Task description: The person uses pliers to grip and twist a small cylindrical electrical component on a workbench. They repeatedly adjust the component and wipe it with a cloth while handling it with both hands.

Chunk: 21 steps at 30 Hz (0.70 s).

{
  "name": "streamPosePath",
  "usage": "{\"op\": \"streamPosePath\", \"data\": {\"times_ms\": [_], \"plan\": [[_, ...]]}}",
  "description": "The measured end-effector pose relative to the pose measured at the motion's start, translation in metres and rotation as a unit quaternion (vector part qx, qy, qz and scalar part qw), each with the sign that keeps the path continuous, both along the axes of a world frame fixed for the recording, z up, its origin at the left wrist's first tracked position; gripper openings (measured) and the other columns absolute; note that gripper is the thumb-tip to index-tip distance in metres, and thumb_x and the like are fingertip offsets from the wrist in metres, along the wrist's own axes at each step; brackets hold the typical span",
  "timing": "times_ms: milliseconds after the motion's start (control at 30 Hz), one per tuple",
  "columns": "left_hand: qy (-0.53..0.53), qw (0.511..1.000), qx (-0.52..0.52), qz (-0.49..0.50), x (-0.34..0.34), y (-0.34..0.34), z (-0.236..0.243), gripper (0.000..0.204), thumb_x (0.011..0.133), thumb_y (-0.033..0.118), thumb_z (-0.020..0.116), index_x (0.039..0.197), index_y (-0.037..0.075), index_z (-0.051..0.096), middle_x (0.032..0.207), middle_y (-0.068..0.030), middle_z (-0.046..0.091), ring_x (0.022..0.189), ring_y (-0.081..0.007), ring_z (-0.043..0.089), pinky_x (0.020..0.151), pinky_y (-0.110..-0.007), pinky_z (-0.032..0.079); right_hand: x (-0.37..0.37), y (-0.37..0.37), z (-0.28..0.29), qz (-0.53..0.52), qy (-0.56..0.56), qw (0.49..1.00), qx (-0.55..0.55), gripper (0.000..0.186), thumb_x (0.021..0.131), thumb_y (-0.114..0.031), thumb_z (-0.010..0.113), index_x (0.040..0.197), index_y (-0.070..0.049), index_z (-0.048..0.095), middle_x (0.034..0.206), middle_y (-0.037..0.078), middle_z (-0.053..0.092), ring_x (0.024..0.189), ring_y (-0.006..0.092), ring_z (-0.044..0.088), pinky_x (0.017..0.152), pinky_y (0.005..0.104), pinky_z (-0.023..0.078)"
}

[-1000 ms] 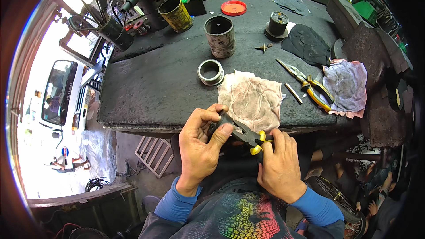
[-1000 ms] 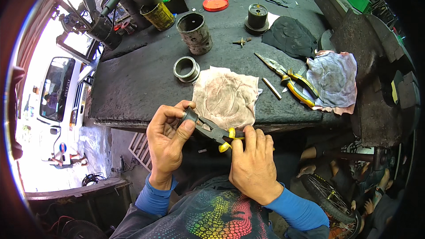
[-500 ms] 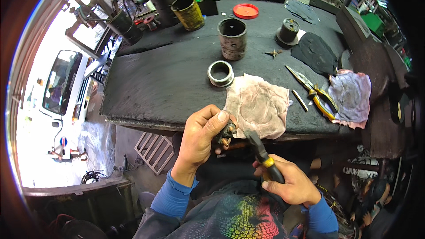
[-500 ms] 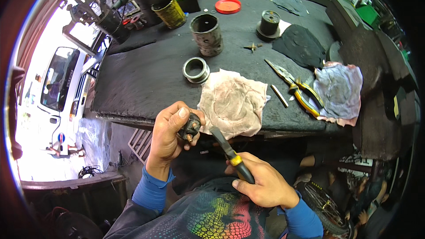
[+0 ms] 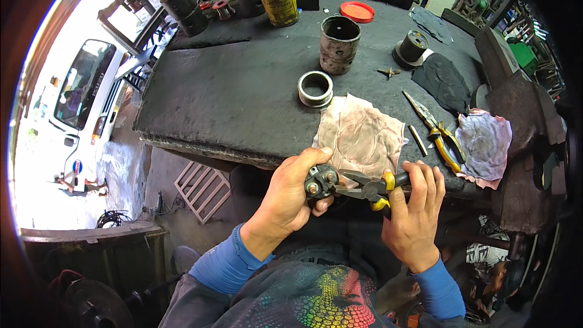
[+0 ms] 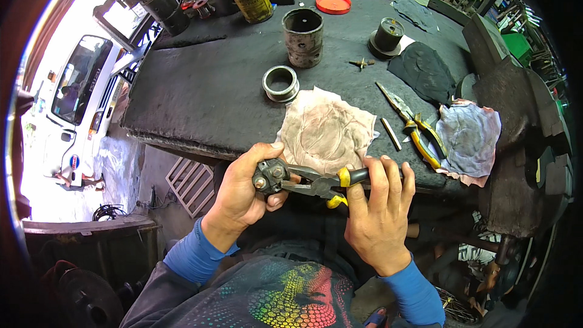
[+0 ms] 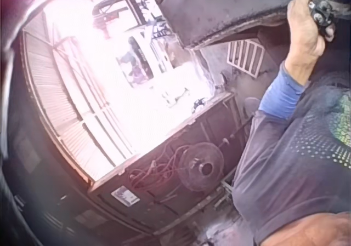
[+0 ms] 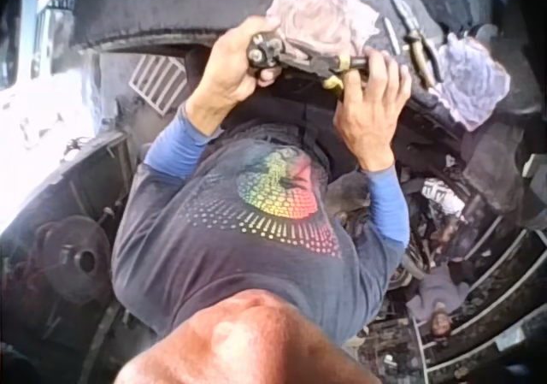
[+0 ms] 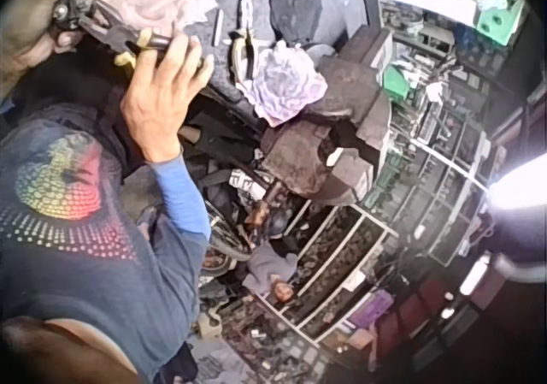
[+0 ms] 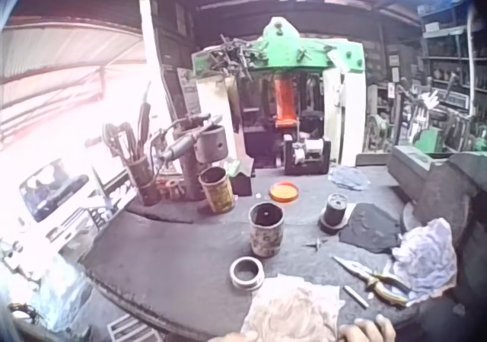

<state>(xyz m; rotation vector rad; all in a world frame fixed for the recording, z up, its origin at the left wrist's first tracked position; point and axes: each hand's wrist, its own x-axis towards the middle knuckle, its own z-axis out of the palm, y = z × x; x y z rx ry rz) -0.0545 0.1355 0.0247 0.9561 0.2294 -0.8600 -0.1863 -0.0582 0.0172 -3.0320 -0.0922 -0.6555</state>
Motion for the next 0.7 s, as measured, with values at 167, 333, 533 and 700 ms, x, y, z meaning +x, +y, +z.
{"op": "streamPosePath", "data": {"times_ms": [167, 333, 533, 700], "plan": [[-0.032, 0.999, 0.016, 0.002, -0.002, 0.0, 0.005, 0.032, 0.103, 0.032, 0.062, 0.092, 0.002, 0.067, 0.077, -0.0137, 0.071, 0.049, -0.0158, 0.056, 0.039, -0.027, 0.04, 0.001, -0.002, 0.004, 0.02, 0.015, 1.0, -0.006, 0.039, 0.081, -0.003, 0.064, 0.12, -0.002, 0.068, 0.141, 0.021, 0.053, 0.134, 0.0418, 0.05, 0.115, 0.0655, 0.034], [-0.06, 0.998, 0.026, -0.018, -0.003, 0.0, 0.006, 0.033, 0.103, 0.032, 0.062, 0.093, 0.002, 0.068, 0.078, -0.0106, 0.07, 0.051, -0.0121, 0.056, 0.039, -0.024, 0.04, -0.003, 0.0, -0.003, 0.011, 0.019, 1.0, 0.001, 0.045, 0.08, -0.003, 0.065, 0.125, -0.003, 0.066, 0.141, 0.022, 0.051, 0.133, 0.0423, 0.05, 0.114, 0.065, 0.035], [-0.088, 0.994, 0.042, -0.04, -0.005, 0.003, -0.001, 0.034, 0.105, 0.033, 0.061, 0.094, 0.002, 0.069, 0.077, -0.0089, 0.07, 0.05, -0.0108, 0.055, 0.04, -0.024, 0.04, -0.004, 0.002, -0.006, 0.019, 0.025, 1.0, 0.001, 0.048, 0.077, -0.003, 0.066, 0.125, -0.001, 0.066, 0.138, 0.023, 0.05, 0.13, 0.043, 0.051, 0.112, 0.0643, 0.037], [-0.085, 0.993, 0.068, -0.043, -0.009, 0.004, -0.001, 0.036, 0.105, 0.034, 0.058, 0.095, 0.001, 0.07, 0.078, -0.0085, 0.07, 0.051, -0.0122, 0.057, 0.041, -0.024, 0.041, -0.005, 0.004, -0.012, 0.026, 0.03, 0.999, 0.006, 0.041, 0.075, -0.003, 0.067, 0.116, 0.002, 0.066, 0.135, 0.024, 0.051, 0.127, 0.0436, 0.051, 0.108, 0.0632, 0.039]]}}
